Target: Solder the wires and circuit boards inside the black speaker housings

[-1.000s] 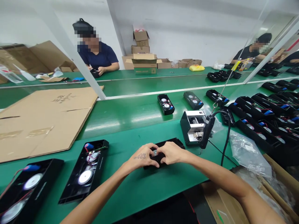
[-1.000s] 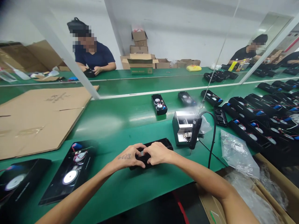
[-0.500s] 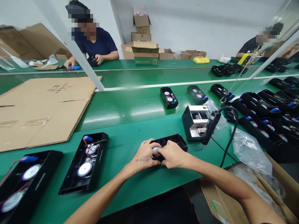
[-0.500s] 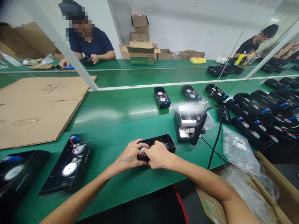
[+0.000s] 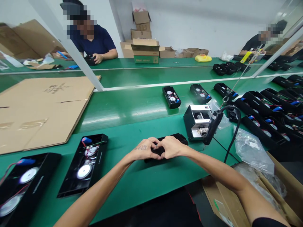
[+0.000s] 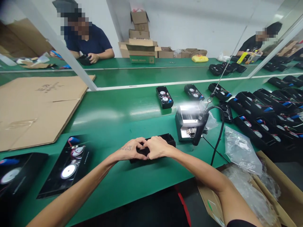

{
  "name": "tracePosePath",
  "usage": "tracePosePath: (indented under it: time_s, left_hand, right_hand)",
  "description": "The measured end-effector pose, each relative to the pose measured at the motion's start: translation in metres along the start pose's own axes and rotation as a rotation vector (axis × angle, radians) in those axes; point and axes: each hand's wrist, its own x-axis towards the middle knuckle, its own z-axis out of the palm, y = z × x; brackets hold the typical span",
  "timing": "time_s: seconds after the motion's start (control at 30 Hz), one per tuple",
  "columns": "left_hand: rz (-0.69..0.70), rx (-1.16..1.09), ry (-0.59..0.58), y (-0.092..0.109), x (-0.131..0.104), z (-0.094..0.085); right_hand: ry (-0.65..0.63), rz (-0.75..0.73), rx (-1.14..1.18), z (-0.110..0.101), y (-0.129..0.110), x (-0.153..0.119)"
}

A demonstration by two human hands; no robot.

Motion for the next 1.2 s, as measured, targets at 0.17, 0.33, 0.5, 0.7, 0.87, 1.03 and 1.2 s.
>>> tracePosePath:
  time_s: [0.17,0.33,0.5,0.7,0.87,1.03,1.2]
  left_hand:
    - [-0.019,-0.030,-0.004,0.001,0.001,-0.003]
    - [0.009,-0.032,-0.030,0.001,0.002,-0.007]
    - [0.043,0.056,0.022,0.005,-0.006,0.001]
    - [0.208,0.349,0.225,0.008,-0.042,0.051]
    - [0.326,0.514,0.410,0.001,-0.055,0.078]
    - [0.370,0.513,0.459,-0.003,-0.050,0.076]
    - [0.394,0.476,0.525,-0.005,-0.048,0.080]
  right_hand:
    - [-0.057,-0.022,0.055,-0.008,-0.001,0.005]
    - [0.008,-0.016,-0.026,0.000,0.000,0.005]
    - [0.032,-0.064,-0.058,0.005,-0.008,-0.014]
    - [1.046,0.088,0.167,0.027,0.024,-0.088]
    - [1.504,0.668,0.246,0.037,0.098,-0.124]
    - [1.411,0.591,0.587,0.049,0.119,-0.121]
    - [1.463,0.337,0.857,0.043,0.106,-0.124]
